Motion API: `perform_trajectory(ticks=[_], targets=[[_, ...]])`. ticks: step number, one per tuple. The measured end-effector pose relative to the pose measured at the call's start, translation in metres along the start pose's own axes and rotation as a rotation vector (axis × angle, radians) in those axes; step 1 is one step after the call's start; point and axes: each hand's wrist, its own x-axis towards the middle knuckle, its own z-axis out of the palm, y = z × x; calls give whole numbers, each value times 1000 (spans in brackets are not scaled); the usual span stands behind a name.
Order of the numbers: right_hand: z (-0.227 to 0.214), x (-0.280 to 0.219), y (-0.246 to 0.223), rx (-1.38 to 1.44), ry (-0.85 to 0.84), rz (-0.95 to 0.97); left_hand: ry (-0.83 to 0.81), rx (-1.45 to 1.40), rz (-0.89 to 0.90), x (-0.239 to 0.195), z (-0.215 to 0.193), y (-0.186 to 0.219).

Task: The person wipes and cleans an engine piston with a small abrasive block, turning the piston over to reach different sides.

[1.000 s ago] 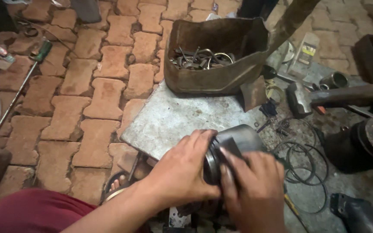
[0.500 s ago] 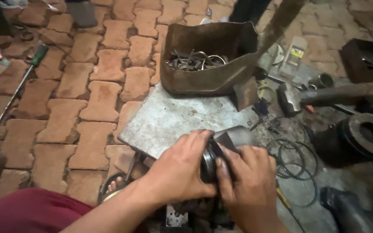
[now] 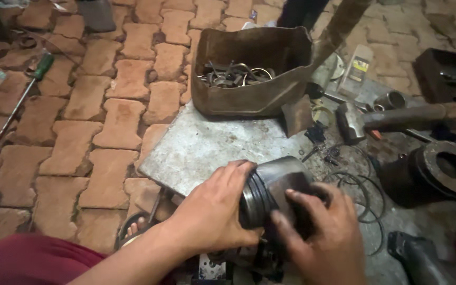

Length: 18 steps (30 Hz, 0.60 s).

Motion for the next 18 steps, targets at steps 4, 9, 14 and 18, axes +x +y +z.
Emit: perform_trajectory(ticks=[4, 9, 14, 18], targets=[[8, 2, -11, 104, 27, 83, -7, 4, -5, -1, -2, 2], [10, 2, -22, 287, 55, 324, -39, -22, -44, 0, -4, 5], [7, 10, -28, 297, -130, 577, -43, 0, -44, 2, -4, 7], [5, 8, -31, 252, -66, 474, 0, 18, -1, 0, -2, 7]])
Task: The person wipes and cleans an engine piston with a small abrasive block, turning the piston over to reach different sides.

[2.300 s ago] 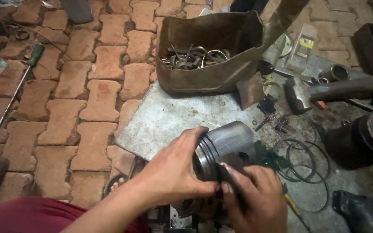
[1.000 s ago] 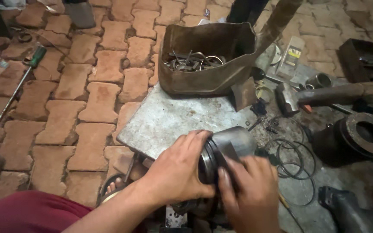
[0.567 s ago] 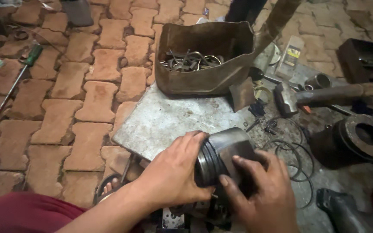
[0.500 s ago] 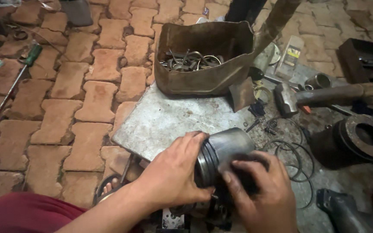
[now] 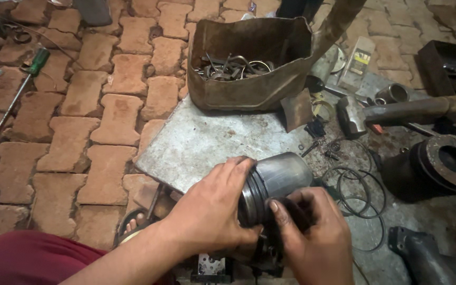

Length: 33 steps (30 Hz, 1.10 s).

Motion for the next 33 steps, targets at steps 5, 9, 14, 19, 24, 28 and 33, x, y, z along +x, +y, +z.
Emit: perform_trajectory(ticks=[5, 9, 14, 19, 24, 28, 33], targets=[[2, -3, 0, -19, -3, 78, 30, -21, 6, -3, 1, 4], [2, -4, 1, -3, 19, -4, 29, -6, 4, -4, 5, 6], [0, 0, -4, -67, 19, -121, 59, 36, 87, -7, 9, 4], [-1, 2, -10, -38, -2, -14, 72, 31, 101, -11, 13, 5], [-4, 1, -16, 19, -28, 63, 50, -21, 29, -7, 12, 5], [3, 3, -12, 25, 26, -63, 97, 14, 101, -13, 15, 5], [13, -9, -3, 101, 136, 36, 171, 0, 133, -15, 17, 7]])
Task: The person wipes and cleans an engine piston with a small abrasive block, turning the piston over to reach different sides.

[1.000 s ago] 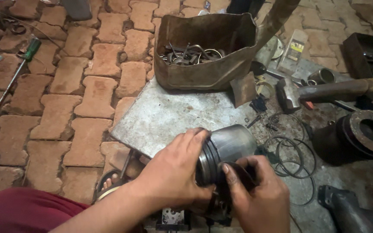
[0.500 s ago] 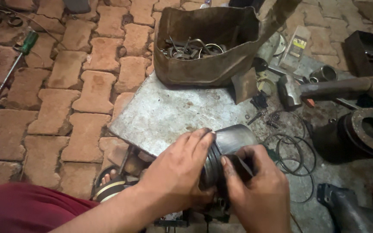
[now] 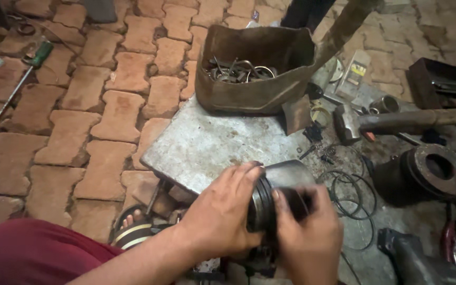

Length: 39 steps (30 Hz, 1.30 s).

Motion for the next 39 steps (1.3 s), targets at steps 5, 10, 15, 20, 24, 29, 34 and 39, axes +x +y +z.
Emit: perform_trajectory(ticks=[5, 10, 15, 20, 24, 29, 34, 39], targets=[[4, -17, 7, 74, 61, 45, -26, -96, -132, -6, 4, -1], [10, 1, 4, -63, 28, -86, -5, -47, -28, -6, 2, -2], [4, -13, -6, -74, 90, -50, -24, -59, -62, -3, 1, -2], [0, -4, -11, -163, 43, -170, 4, -50, -5, -4, 3, -3], [2, 5, -11, -172, -35, -122, 29, -54, -5, -3, 6, -4], [3, -14, -20, -31, 93, 6, -12, -58, -20, -2, 4, -5], [-4, 1, -20, -166, -14, -25, 17, -43, 36, -3, 5, -1], [-5, -3, -17, -190, -25, 3, -9, -43, 71, -3, 2, -1]])
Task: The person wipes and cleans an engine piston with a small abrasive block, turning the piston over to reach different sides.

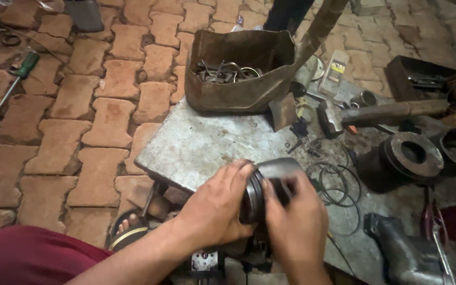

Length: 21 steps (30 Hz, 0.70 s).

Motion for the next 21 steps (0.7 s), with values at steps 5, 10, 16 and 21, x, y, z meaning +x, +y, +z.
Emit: perform_trajectory(ticks=[5, 10, 16, 21], targets=[[3, -17, -3, 98, 132, 44, 4, 13, -8, 0, 0, 1], [1, 1, -5, 11, 0, 32, -19, 44, 53, -5, 3, 0], [11, -17, 6, 124, 130, 41, -45, 7, -77, -6, 5, -3], [17, -32, 16, 299, 165, 136, -37, -83, -225, -6, 10, -2]])
